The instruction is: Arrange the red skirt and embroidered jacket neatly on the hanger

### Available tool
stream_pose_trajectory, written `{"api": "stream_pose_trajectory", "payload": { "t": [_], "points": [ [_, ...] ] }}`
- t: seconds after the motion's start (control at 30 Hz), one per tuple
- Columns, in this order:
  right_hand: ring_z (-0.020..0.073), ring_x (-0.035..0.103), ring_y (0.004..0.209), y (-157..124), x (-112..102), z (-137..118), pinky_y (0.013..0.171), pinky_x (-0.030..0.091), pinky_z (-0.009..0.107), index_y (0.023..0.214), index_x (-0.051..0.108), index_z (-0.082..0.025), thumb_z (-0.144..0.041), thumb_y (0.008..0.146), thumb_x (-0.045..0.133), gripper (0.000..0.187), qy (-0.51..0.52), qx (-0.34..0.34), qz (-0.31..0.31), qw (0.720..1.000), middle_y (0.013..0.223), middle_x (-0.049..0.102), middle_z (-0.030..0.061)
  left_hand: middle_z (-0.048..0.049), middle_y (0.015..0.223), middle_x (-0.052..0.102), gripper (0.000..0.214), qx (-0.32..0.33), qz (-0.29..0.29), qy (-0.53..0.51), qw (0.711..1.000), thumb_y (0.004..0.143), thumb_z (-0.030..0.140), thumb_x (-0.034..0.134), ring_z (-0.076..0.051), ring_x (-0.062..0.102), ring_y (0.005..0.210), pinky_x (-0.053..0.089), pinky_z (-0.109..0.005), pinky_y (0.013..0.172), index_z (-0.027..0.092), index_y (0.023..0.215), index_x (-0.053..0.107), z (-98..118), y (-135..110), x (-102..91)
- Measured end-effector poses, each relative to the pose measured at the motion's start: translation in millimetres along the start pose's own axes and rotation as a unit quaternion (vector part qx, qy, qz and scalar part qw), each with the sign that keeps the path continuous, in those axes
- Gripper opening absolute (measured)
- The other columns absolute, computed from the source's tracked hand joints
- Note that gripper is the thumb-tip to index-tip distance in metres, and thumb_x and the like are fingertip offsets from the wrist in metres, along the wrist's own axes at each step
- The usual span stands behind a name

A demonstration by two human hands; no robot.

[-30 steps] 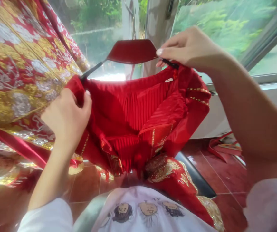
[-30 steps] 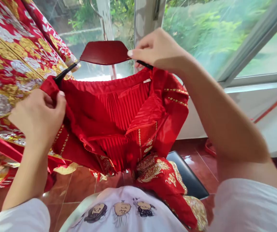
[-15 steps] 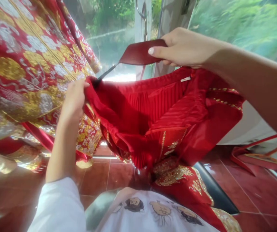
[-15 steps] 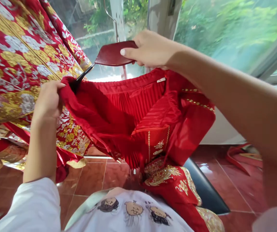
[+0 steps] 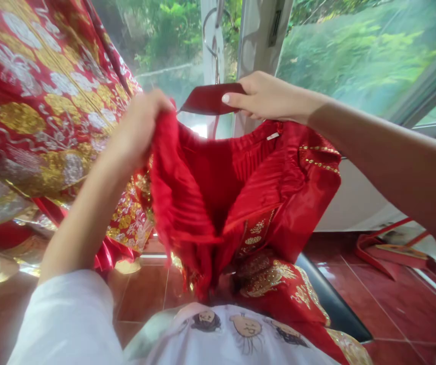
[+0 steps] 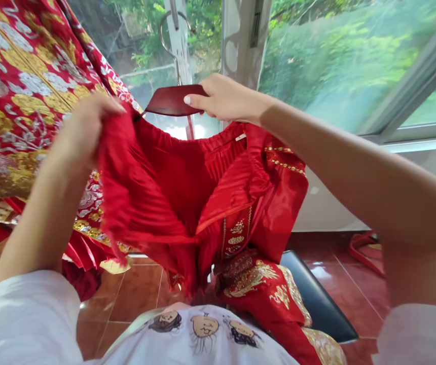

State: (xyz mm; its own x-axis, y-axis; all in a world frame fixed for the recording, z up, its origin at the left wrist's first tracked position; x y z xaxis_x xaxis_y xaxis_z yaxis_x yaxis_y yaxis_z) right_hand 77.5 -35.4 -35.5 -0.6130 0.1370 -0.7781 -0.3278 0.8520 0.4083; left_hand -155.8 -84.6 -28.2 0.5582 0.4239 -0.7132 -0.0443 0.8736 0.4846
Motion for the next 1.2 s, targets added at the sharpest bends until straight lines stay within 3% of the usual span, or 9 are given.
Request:
{"api": "stream_pose_trajectory", "payload": {
  "t": [0.07, 0.13, 0.33, 0.43, 0.57, 0.7, 0.83, 1.03, 1.2],
  "points": [
    [0.0041, 0.043, 0.051, -1, 2, -2, 0.049, 0.033, 0.019, 0.079, 0.049, -0.014, -0.04, 0.096, 0.049, 0.03, -0.009, 0.0, 0.005, 1.0, 0.065, 0.052, 0.0003, -0.0019, 0.061, 0.061, 0.031, 0.049, -0.165, -0.055, 0.984, 0.089, 0.037, 0.045, -0.011, 0.058, 0.053, 0.041, -0.023, 0.046, 0.016, 0.067, 0.052, 3, -24, 20.2],
    [0.0044, 0.044, 0.053, -1, 4, -2, 0.051, 0.034, 0.02, 0.076, 0.046, -0.015, -0.039, 0.096, 0.048, 0.031, -0.022, 0.0, 0.019, 1.0, 0.067, 0.054, 0.0011, -0.0034, 0.058, 0.06, 0.034, 0.082, -0.215, -0.003, 0.973, 0.086, 0.041, 0.05, -0.014, 0.057, 0.052, 0.044, -0.026, 0.051, 0.018, 0.063, 0.051, -3, -35, 27.6],
    [0.0121, 0.055, 0.073, -9, -2, 1, 0.074, 0.044, 0.028, 0.089, 0.054, -0.015, -0.034, 0.093, 0.054, 0.02, -0.075, -0.035, 0.101, 0.991, 0.086, 0.061, 0.0057, -0.0064, 0.08, 0.066, 0.03, 0.217, 0.08, 0.162, 0.959, 0.091, 0.038, 0.042, -0.023, 0.059, 0.078, 0.044, -0.037, 0.077, 0.02, 0.081, 0.063, 11, -13, 7.4],
    [0.0236, 0.058, 0.09, -36, -6, 0, 0.083, 0.042, 0.039, 0.11, 0.057, -0.016, -0.039, 0.089, 0.058, 0.031, -0.197, 0.043, 0.212, 0.956, 0.102, 0.062, 0.0116, -0.0088, 0.099, 0.066, 0.023, 0.317, 0.061, 0.16, 0.933, 0.089, 0.036, 0.046, -0.028, 0.058, 0.097, 0.043, -0.042, 0.085, 0.024, 0.088, 0.066, 46, 7, 18.0],
    [0.0316, 0.06, 0.083, -77, 4, 3, 0.07, 0.043, 0.041, 0.115, 0.057, -0.008, -0.043, 0.085, 0.062, 0.047, -0.331, 0.191, 0.206, 0.901, 0.095, 0.062, 0.0212, -0.0083, 0.117, 0.063, 0.023, 0.438, 0.011, 0.144, 0.887, 0.085, 0.042, 0.052, -0.033, 0.051, 0.117, 0.037, -0.048, 0.098, 0.029, 0.091, 0.071, 89, 35, 57.8],
    [0.0238, 0.059, 0.077, -86, 3, 21, 0.066, 0.039, 0.033, 0.094, 0.063, -0.008, -0.028, 0.093, 0.048, 0.025, -0.36, 0.192, 0.143, 0.902, 0.091, 0.062, 0.0185, -0.0088, 0.092, 0.071, 0.031, 0.384, -0.066, 0.197, 0.9, 0.086, 0.046, 0.047, -0.034, 0.058, 0.105, 0.042, -0.048, 0.087, 0.031, 0.087, 0.074, 102, 54, 93.6],
    [0.0101, 0.04, 0.058, -75, -18, 43, 0.064, 0.033, 0.028, 0.065, 0.055, -0.013, -0.017, 0.09, 0.045, 0.027, -0.251, 0.13, 0.106, 0.953, 0.062, 0.048, 0.0035, -0.0089, 0.081, 0.072, 0.035, 0.358, -0.067, 0.221, 0.905, 0.086, 0.05, 0.046, -0.034, 0.06, 0.103, 0.042, -0.045, 0.08, 0.033, 0.083, 0.076, 102, 55, 99.6],
    [0.0063, 0.02, 0.052, -65, -41, 43, 0.052, 0.016, 0.025, 0.05, 0.038, -0.017, -0.008, 0.08, 0.049, 0.033, 0.008, 0.149, 0.188, 0.971, 0.053, 0.022, -0.0032, -0.0133, 0.088, 0.072, 0.047, 0.382, -0.043, 0.312, 0.869, 0.093, 0.053, 0.041, -0.032, 0.061, 0.101, 0.041, -0.042, 0.078, 0.024, 0.087, 0.077, 108, 50, 97.4],
    [0.0088, 0.021, 0.057, -60, -35, 10, 0.058, 0.023, 0.027, 0.054, 0.041, -0.017, -0.014, 0.085, 0.048, 0.032, -0.122, 0.148, 0.265, 0.945, 0.054, 0.027, -0.0013, -0.0116, 0.093, 0.072, 0.033, 0.367, -0.041, 0.254, 0.894, 0.091, 0.046, 0.05, -0.033, 0.059, 0.104, 0.039, -0.043, 0.079, 0.026, 0.091, 0.076, 108, 52, 99.4]
  ]
}}
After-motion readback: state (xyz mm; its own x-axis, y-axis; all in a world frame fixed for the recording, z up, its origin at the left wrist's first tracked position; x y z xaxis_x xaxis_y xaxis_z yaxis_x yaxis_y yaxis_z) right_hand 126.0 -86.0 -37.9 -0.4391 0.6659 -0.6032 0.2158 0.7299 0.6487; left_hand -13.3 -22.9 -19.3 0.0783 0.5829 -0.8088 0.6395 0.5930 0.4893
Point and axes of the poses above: each hand's wrist, its own y-axis towards the middle knuckle, its own x-axis out of the palm, z = x × y, the point moved 1 cm from there along y, towards the middle knuckle
